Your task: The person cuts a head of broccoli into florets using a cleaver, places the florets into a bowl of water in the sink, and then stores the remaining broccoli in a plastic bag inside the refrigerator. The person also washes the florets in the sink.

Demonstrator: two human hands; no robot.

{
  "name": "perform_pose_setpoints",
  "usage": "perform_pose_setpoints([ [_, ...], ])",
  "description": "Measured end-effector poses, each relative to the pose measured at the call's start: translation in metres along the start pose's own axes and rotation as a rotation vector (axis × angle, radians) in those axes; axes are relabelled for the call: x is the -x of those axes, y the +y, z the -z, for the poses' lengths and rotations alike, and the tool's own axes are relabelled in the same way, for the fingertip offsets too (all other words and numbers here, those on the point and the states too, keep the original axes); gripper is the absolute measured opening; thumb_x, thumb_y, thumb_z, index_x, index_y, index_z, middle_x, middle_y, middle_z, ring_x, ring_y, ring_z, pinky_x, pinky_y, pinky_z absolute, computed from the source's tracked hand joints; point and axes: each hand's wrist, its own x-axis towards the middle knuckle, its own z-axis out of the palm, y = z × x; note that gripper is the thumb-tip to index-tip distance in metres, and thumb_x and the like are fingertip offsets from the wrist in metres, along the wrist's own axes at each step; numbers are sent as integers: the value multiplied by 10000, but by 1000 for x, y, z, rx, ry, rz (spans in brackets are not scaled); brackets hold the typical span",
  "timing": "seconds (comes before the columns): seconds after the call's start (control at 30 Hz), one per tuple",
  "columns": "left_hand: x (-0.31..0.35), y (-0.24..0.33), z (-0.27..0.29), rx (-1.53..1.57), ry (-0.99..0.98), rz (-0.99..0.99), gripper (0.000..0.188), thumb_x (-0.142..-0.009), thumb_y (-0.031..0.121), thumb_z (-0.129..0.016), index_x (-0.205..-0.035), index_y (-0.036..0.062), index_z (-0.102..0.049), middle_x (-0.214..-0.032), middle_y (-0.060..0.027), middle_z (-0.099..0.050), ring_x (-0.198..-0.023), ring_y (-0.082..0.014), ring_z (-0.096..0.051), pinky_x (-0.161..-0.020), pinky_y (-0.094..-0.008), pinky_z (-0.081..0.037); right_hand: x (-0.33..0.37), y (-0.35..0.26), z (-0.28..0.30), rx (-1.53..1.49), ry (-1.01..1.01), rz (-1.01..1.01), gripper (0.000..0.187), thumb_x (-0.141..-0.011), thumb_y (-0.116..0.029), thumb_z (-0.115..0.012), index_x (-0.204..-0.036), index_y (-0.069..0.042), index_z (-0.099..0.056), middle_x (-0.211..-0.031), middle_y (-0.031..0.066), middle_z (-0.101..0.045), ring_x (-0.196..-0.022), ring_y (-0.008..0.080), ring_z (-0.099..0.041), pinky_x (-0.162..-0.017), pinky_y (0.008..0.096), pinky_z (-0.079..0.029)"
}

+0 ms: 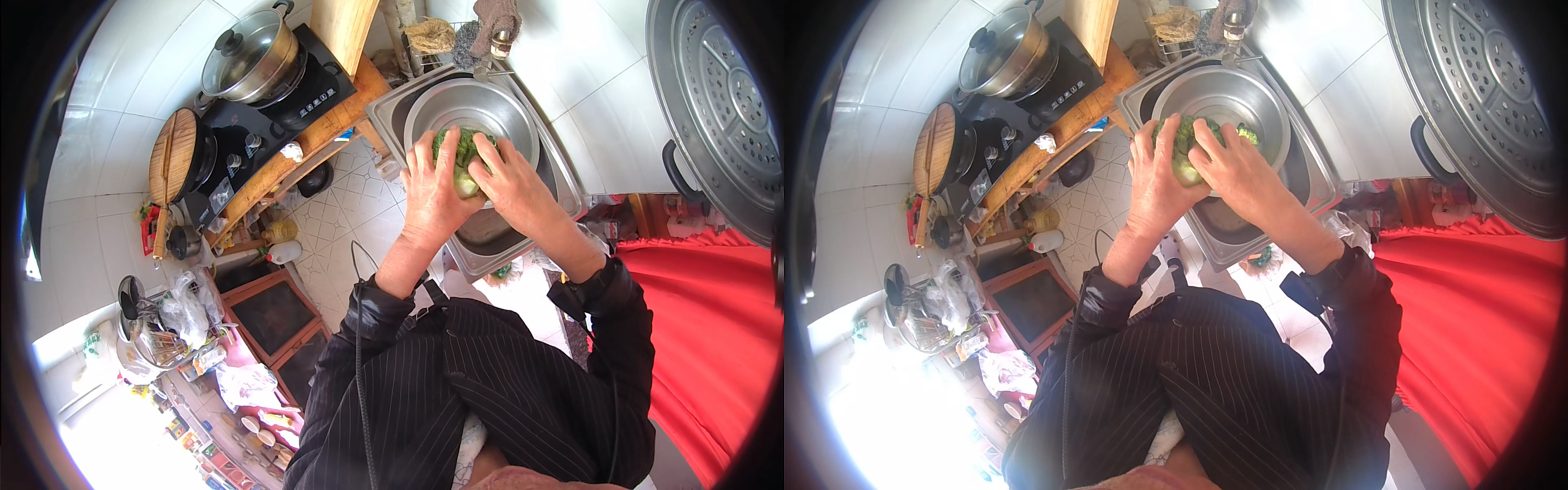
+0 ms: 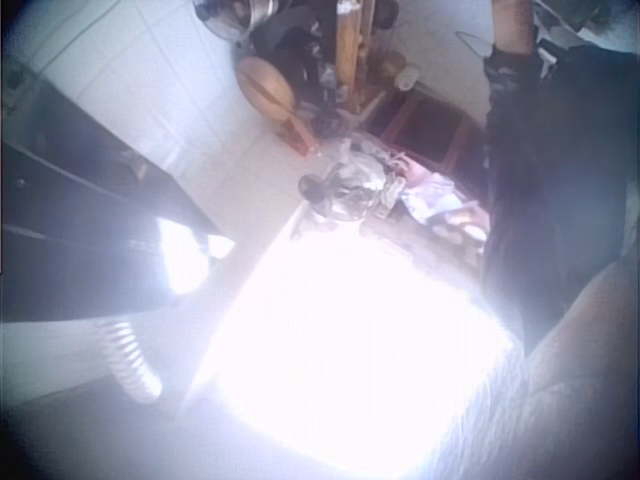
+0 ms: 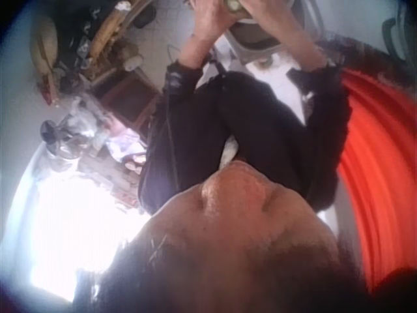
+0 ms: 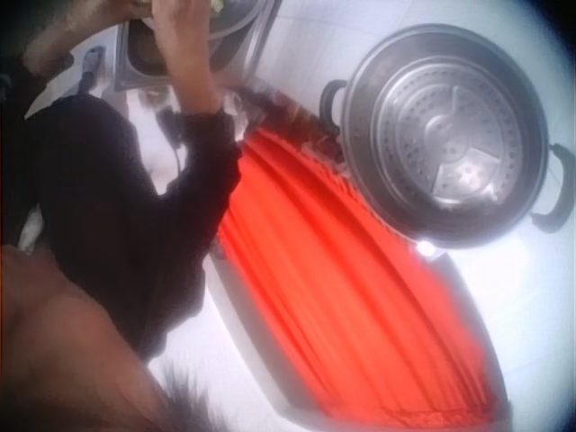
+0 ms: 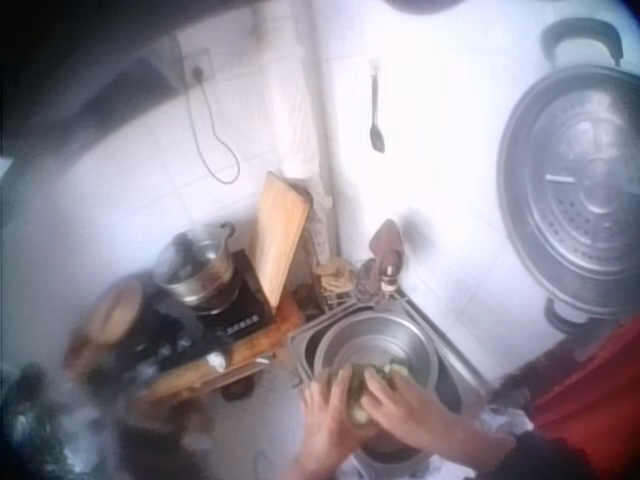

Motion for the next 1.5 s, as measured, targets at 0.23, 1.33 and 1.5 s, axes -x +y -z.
perform_pose_setpoints([
  [0.23, 10, -18, -8, 0, -4, -80, 957, -539, 154, -818, -1406, 126, -415, -1338, -180, -391, -1216, -399, -408, -983, -523, -361, 18, -11, -28, -210, 50, -94, 192, -771, -81, -588, -949, -32, -537, -1285, 158, -480, -969, 288, -556, -829, 373, -502],
  [1.33, 2, -59, -11, 1607, -409, 529, 995, -769, 455, -793, -1504, 179, -182, -1469, -118, -349, -1338, -312, -398, -1063, -513, -386, 30, -3, -54, -1467, 129, -919, 318, -793, -65, -667, -1092, 13, -594, -1131, 41, -481, -882, 117, -592, -585, 233, -510],
  [1.5, 0, -62, -18, 1669, -403, 690, 761, -807, 339, -770, -1416, 123, -367, -1344, -91, -493, -1239, -258, -503, -1016, -455, -446, 34, -9, -63, -1292, 160, -819, 404, -782, -47, -673, -1172, 18, -593, -1183, 76, -501, -1012, 186, -584, -780, 281, -510],
])
